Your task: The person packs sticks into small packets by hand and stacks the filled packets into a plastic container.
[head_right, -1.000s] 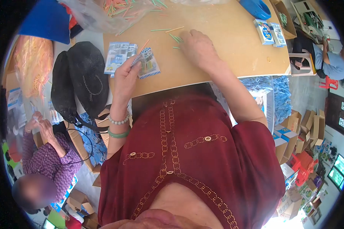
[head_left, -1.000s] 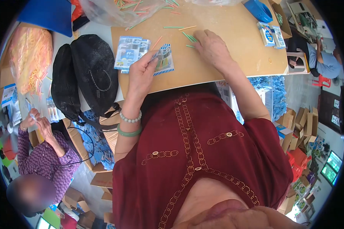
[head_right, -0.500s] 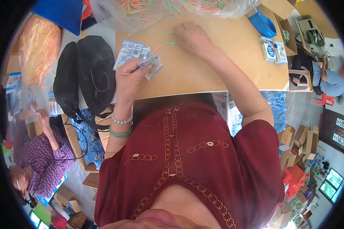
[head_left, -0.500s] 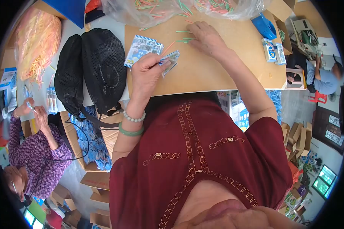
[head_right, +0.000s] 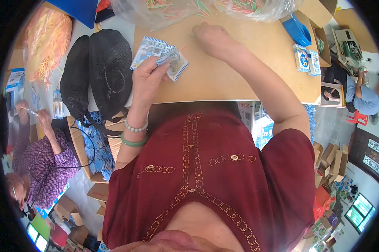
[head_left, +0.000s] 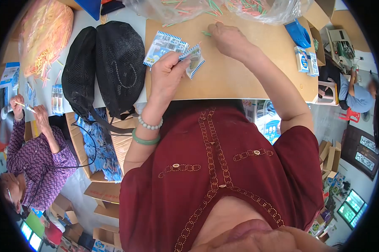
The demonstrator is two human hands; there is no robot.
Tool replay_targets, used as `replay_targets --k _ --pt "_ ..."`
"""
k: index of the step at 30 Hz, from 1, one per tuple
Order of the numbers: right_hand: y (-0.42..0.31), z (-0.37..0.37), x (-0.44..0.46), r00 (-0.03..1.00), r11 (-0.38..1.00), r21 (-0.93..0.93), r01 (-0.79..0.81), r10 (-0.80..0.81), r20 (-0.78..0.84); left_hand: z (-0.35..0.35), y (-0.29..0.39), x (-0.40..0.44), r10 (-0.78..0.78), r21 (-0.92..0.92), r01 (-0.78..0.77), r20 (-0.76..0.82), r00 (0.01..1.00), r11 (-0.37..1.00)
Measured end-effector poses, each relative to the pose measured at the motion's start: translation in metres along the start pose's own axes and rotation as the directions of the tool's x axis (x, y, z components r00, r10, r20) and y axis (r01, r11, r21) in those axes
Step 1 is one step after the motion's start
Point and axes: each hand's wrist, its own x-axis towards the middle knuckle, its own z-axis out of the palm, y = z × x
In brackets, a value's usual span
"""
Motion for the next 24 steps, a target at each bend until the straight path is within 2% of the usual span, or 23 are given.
replay_targets --k 3,6,7,10,15,19,22,23,24 --pt "0.001 0.013 -0.002 0.993 0.995 0.048 -0.089 0.093 -0.075 -0.003 -0.002 0.000 -0.002 0.002 0.002 0.021 1.000 1.000" --pt "-0.003 0.015 -0.007 0.971 0.980 0.118 -0.158 0.175 -0.160 -0.005 0.000 0.000 0.154 0.170 -0.156 0.026 0.988 0.973" --pt "-0.003 0.014 -0.008 0.972 0.981 0.117 -0.154 0.172 -0.162 -0.005 0.000 0.000 0.156 0.170 -0.158 0.022 0.987 0.973" --pt "0.001 0.010 -0.018 0.988 0.994 0.097 -0.053 0.067 -0.140 0.002 0.002 0.000 0.152 0.129 -0.148 -0.017 0.988 0.980" --pt "-0.002 0.009 -0.025 0.986 0.984 0.155 -0.090 0.110 -0.124 0.013 0.016 -0.003 0.118 0.165 -0.122 0.036 0.992 0.979" --pt "0.013 0.021 -0.040 0.966 0.972 0.230 0.035 0.026 -0.259 0.017 0.015 -0.001 0.125 0.176 -0.133 0.058 0.990 0.975" --pt "0.024 0.026 -0.049 0.882 0.946 0.278 0.164 -0.015 -0.470 0.022 0.017 0.001 0.117 0.194 -0.127 0.062 0.991 0.973" --pt "0.029 0.026 -0.054 0.882 0.946 0.284 0.155 -0.003 -0.471 0.023 0.015 0.001 0.114 0.198 -0.127 0.073 0.991 0.972" --pt "0.033 0.019 -0.059 0.896 0.786 0.616 0.054 0.234 -0.377 0.024 0.013 0.003 0.090 0.206 -0.104 0.077 0.993 0.973"
